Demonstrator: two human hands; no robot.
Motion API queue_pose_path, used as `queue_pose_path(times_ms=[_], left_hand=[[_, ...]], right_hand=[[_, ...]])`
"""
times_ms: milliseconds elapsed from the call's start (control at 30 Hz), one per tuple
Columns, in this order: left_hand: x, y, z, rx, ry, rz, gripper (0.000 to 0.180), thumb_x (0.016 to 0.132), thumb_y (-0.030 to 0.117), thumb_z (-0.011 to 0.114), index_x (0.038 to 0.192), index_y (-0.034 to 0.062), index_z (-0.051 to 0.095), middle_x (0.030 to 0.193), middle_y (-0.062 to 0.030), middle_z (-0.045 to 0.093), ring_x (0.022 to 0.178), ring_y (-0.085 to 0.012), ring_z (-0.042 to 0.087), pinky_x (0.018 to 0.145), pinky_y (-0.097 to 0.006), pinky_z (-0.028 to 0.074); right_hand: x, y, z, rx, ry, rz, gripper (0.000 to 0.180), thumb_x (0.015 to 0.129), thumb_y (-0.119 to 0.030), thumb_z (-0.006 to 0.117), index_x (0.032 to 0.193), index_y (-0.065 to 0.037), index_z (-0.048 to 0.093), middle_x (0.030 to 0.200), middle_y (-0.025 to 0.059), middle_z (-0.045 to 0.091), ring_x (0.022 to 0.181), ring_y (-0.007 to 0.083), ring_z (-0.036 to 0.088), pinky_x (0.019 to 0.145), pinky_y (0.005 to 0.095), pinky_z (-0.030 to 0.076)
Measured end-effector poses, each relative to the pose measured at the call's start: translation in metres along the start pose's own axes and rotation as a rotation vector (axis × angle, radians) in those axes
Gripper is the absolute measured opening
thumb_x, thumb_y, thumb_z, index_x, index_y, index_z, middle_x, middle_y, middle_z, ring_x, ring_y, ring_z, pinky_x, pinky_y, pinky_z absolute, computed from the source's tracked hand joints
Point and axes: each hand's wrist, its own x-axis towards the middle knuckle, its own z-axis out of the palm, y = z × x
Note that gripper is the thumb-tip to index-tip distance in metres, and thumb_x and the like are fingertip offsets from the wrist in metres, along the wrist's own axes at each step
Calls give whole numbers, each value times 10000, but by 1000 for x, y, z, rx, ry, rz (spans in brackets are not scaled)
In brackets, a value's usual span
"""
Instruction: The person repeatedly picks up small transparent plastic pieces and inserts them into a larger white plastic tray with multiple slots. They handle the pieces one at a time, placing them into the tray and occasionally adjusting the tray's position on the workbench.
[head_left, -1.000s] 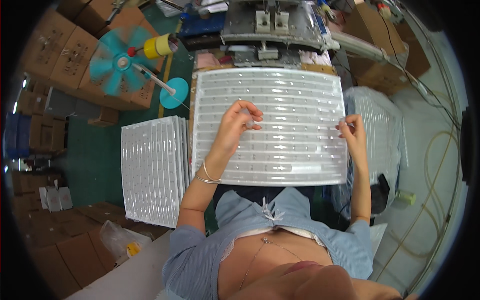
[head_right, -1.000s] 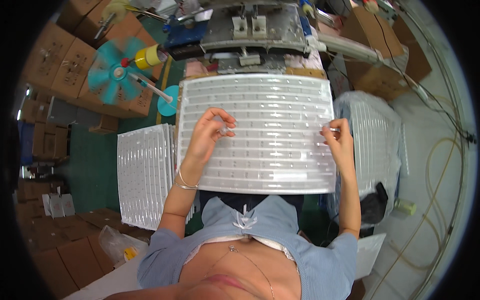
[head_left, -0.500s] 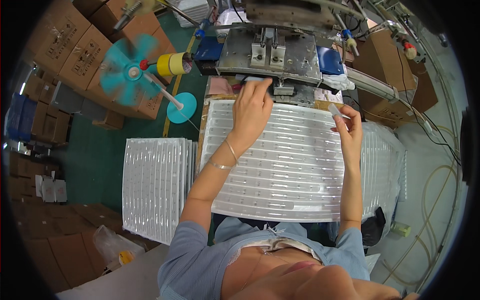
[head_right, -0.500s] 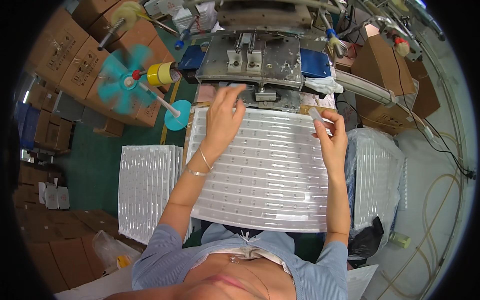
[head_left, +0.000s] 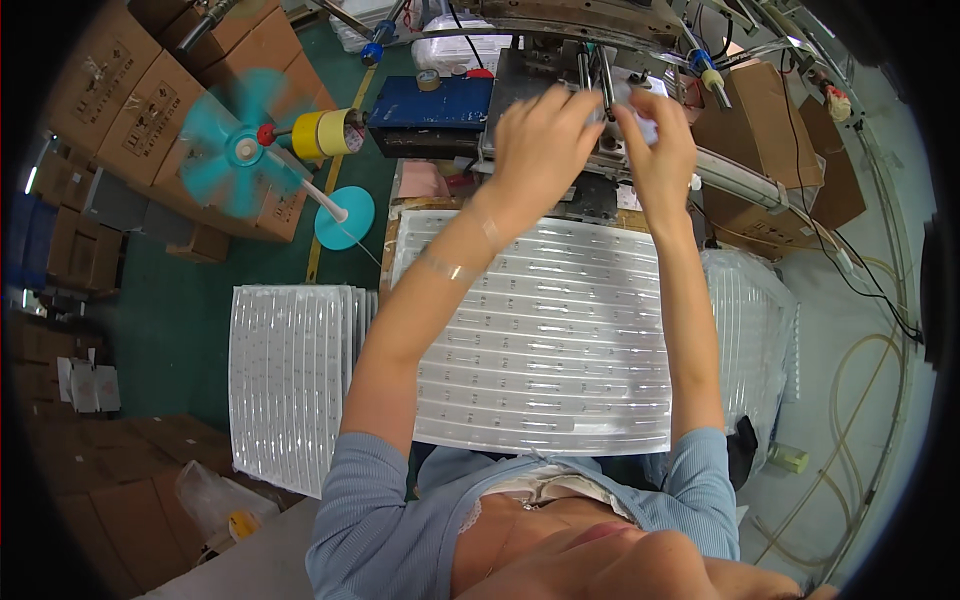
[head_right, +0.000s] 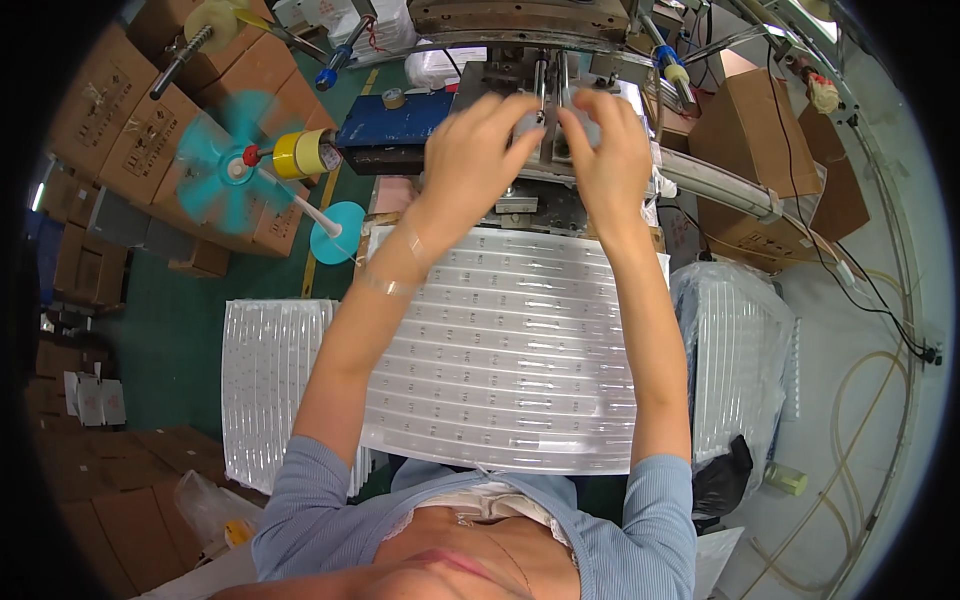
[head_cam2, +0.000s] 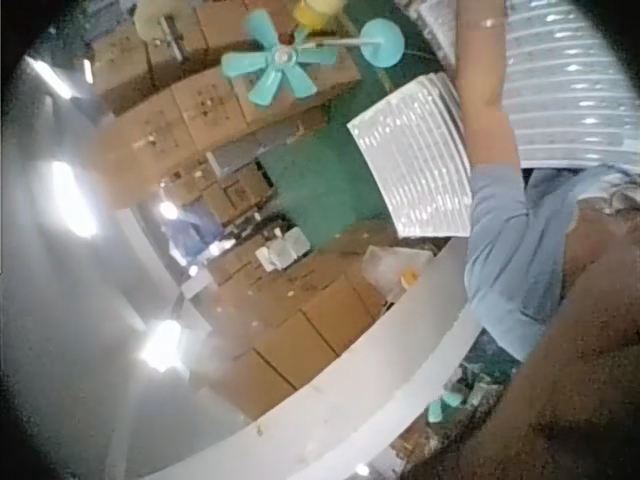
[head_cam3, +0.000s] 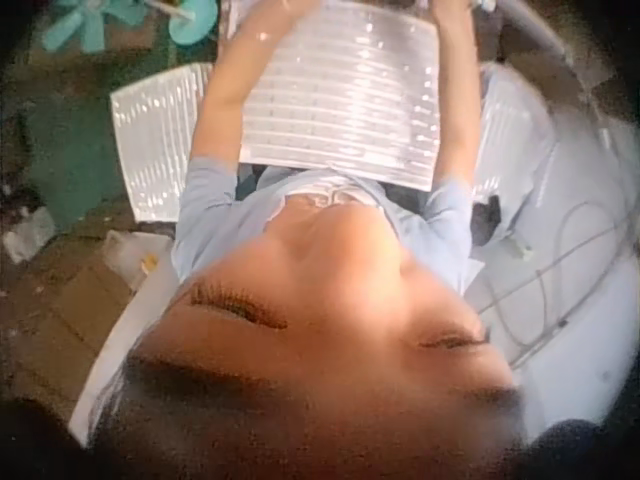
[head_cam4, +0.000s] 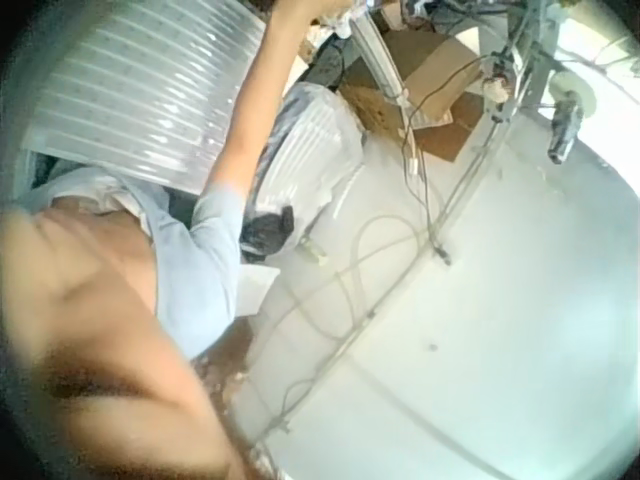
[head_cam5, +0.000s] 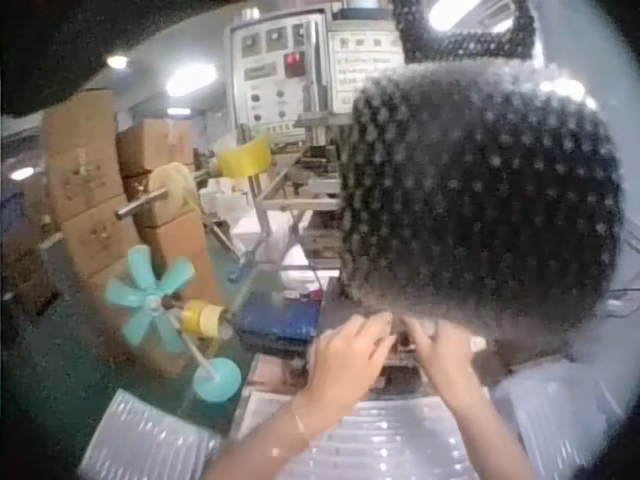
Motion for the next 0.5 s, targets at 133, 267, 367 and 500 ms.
queue_pose_path(times_ms=[133,267,367,500], left_hand=[[-66,9,-45,-474,-311,-421,269,800,156,653,1051,59,635,877,-72,638,724,-164,579,655,-285,459],[-114,9,-63,-622,-468,-572,281,823,157,643,1084,54,626,936,-61,641,825,-121,566,663,-263,450],[-143,21,-64,-749,-565,-613,272,848,150,617,1101,51,613,922,-42,623,803,-97,558,652,-230,443],[-167,29,-77,-1049,-768,-949,283,902,203,547,1124,29,574,935,-42,612,702,-70,553,564,-195,420]], right_hand=[[20,12,27,-289,-66,-167,160,776,-237,659,873,-115,624,851,27,635,801,240,581,718,372,376],[22,20,30,-271,-117,-121,195,786,-290,637,884,-122,624,852,15,643,823,242,580,739,379,365],[10,28,15,-159,-134,-64,385,781,-377,646,1020,-78,601,983,90,642,931,274,584,832,404,384],[-33,33,-46,-21,-165,85,526,774,-394,669,1130,-24,553,1084,157,614,1004,290,583,825,367,452]])
